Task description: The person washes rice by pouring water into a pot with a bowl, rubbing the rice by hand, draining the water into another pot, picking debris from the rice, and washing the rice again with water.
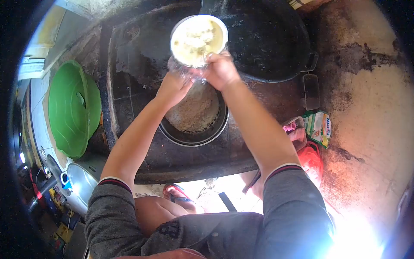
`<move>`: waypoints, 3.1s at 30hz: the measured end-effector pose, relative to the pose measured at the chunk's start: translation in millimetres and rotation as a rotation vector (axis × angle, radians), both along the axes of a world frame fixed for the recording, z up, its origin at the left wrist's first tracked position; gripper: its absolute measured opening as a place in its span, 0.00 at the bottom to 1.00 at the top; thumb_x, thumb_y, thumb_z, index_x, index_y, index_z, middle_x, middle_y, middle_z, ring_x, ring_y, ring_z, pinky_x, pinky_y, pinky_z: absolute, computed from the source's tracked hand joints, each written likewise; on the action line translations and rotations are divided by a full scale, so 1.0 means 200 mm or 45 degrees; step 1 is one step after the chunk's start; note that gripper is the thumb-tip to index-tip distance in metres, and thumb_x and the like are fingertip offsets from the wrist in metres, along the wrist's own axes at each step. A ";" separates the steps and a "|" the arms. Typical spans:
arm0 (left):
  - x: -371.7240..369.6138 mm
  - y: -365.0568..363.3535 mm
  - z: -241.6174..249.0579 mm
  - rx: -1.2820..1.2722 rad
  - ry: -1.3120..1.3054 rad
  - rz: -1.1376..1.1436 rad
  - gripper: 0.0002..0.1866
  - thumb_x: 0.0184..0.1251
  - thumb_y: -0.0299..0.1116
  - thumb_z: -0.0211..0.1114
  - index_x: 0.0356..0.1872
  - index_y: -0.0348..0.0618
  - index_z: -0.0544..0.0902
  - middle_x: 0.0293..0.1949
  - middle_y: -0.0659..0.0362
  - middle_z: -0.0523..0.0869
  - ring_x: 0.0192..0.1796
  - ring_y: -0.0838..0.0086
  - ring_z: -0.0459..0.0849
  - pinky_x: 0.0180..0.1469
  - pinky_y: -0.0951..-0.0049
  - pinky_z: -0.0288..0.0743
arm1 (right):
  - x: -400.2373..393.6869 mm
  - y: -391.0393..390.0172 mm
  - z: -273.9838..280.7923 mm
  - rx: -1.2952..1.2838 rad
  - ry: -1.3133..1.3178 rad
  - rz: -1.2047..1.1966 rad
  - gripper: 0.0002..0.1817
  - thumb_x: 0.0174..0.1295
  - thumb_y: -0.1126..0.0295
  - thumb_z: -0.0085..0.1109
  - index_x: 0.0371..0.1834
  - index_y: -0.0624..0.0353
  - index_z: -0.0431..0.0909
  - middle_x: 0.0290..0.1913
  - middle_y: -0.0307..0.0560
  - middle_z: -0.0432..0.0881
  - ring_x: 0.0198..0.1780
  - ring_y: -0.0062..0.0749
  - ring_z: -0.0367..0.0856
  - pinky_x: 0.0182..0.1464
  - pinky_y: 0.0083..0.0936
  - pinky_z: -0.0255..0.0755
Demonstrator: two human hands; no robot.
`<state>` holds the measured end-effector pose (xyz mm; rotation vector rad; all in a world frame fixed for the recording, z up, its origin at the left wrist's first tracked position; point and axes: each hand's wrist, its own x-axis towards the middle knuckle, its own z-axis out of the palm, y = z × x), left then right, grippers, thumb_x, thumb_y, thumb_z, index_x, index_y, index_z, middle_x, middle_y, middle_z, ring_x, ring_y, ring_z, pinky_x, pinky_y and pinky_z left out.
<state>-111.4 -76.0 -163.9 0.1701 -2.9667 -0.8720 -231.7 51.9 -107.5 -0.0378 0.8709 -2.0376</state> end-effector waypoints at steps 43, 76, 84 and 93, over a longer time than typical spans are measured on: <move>0.08 0.17 0.15 1.695 -0.649 0.669 0.09 0.65 0.35 0.56 0.42 0.44 0.77 0.33 0.58 0.81 0.34 0.75 0.80 0.34 0.78 0.75 | 0.23 -0.10 0.06 0.357 -0.073 -0.090 0.19 0.61 0.70 0.51 0.55 0.61 0.66 0.46 0.49 0.77 0.41 0.36 0.78 0.34 0.30 0.78; 0.37 -0.07 -0.17 0.941 0.114 0.734 0.17 0.56 0.21 0.56 0.48 0.43 0.78 0.43 0.52 0.80 0.47 0.62 0.79 0.51 0.70 0.70 | 0.59 0.15 -0.40 1.470 1.486 1.750 0.41 0.47 0.53 0.61 0.63 0.61 0.60 0.58 0.70 0.66 0.60 0.56 0.66 0.62 0.38 0.61; 0.38 -0.08 -0.18 0.934 0.065 0.725 0.17 0.56 0.20 0.55 0.48 0.42 0.78 0.44 0.52 0.80 0.48 0.62 0.79 0.52 0.70 0.70 | 0.70 -0.12 -0.58 1.198 2.279 1.971 0.30 0.50 0.66 0.55 0.61 0.54 0.66 0.64 0.53 0.61 0.64 0.52 0.62 0.58 0.42 0.65; 0.38 -0.08 -0.12 0.828 0.087 0.698 0.17 0.56 0.19 0.55 0.47 0.42 0.78 0.43 0.53 0.81 0.47 0.63 0.79 0.51 0.71 0.71 | 0.44 0.12 -0.46 1.683 1.986 1.399 0.33 0.50 0.61 0.57 0.63 0.51 0.64 0.66 0.60 0.55 0.60 0.55 0.66 0.57 0.42 0.66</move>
